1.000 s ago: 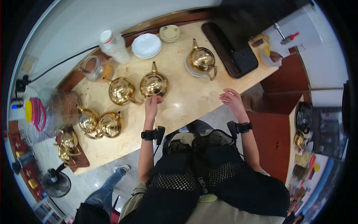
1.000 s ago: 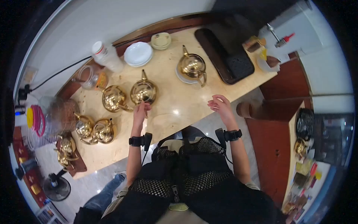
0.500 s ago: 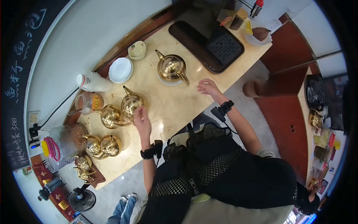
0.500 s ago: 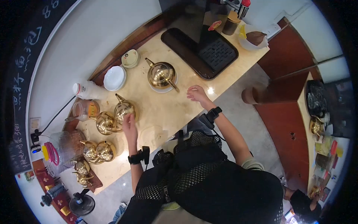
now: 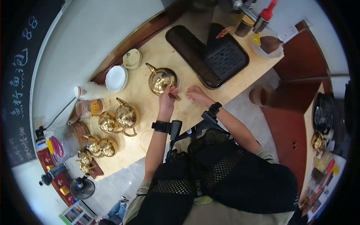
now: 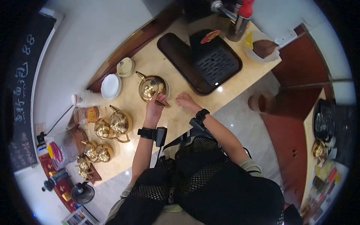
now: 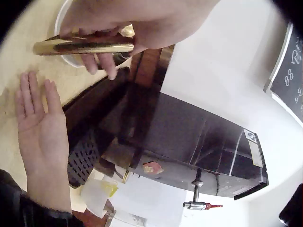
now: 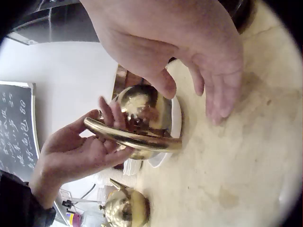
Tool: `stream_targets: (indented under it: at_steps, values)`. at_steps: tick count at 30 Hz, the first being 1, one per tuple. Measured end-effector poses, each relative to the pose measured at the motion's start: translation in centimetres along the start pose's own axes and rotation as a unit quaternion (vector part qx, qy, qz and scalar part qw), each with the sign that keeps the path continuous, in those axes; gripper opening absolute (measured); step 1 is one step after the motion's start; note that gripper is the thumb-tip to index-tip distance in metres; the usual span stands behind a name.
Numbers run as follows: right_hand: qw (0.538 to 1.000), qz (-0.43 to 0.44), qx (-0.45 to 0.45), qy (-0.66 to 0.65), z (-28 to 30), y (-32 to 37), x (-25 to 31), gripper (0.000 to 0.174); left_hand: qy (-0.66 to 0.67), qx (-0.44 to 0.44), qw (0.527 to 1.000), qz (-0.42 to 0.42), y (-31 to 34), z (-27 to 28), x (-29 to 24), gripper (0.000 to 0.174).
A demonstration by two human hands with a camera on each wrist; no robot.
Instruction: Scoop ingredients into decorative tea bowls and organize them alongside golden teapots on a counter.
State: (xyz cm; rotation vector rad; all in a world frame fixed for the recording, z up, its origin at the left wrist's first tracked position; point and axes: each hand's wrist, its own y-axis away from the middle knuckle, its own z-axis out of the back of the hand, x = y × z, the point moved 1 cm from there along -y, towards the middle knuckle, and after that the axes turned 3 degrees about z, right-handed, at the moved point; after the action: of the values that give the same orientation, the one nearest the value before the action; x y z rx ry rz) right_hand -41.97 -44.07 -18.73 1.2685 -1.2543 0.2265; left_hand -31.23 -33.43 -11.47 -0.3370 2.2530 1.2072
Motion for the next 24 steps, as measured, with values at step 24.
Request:
stream_targets:
  at_steps: [24]
  values:
    - [0.995,0.074,-0.008,0.071,-1.3,-4.1,3.2,0.041,-0.235,-0.104,0.955,-0.146,13.8,10.4,-1.4,0.018]
